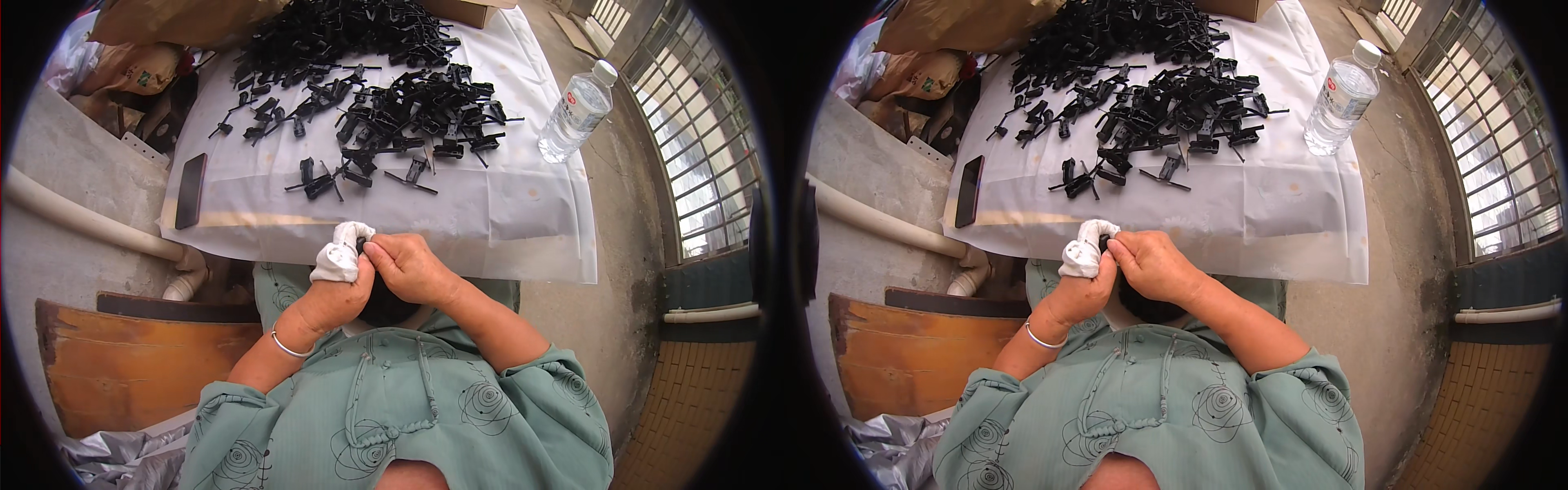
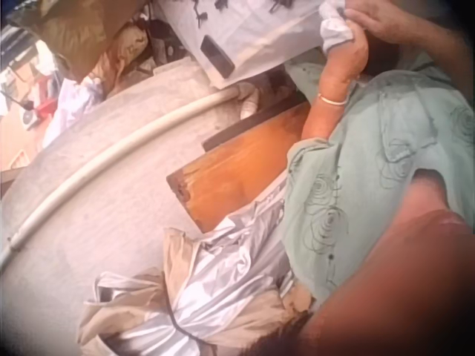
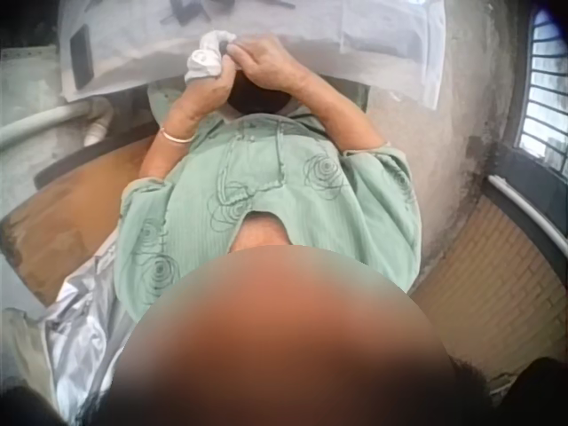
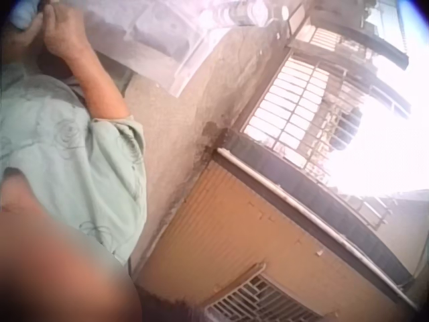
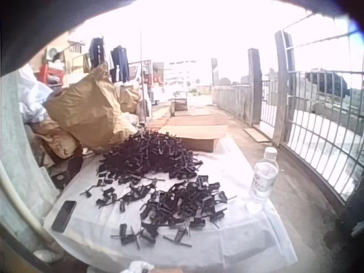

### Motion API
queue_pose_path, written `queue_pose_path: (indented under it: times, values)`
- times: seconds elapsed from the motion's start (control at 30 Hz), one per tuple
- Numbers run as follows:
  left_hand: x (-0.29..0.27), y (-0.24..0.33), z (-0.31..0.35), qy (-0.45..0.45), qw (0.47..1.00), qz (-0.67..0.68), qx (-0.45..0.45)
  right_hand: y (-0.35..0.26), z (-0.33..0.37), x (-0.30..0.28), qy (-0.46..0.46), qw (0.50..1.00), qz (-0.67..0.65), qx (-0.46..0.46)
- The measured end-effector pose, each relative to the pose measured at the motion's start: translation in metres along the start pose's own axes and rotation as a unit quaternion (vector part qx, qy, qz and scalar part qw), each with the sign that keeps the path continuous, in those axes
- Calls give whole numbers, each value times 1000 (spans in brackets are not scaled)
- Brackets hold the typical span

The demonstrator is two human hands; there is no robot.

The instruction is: Manually wiping individual black plastic clips with a white cloth and placing them into a bucket.

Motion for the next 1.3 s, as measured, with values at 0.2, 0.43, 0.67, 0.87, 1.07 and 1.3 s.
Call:
queue_pose_path:
  times: [0.2,0.43,0.67,0.87,1.07,1.3]
  values:
    - [-2,-2,5,25,999,28,0,3,-1,1,-50,997,-62,19]
    - [3,22,-6,-104,967,-188,135,36,-7,-77,194,898,389,62]
    - [8,-59,3,41,702,655,-278,6,5,-42,123,981,129,-81]
    - [-1,-42,-7,74,831,509,-214,-22,10,-34,87,984,127,-84]
    - [-1,-13,-1,6,930,327,-167,-9,-4,-34,133,990,40,-10]
    - [-10,-11,-2,55,971,205,-108,-5,0,-21,27,999,-15,-13]
Point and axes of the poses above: each hand's wrist, its own z-axis away from the middle knuckle, its own x-axis out of the palm, y = z × x, the point moved 8 cm from there along -z, towards the middle knuckle, and after that the axes turned 12 degrees about z, right-handed, at the moved point
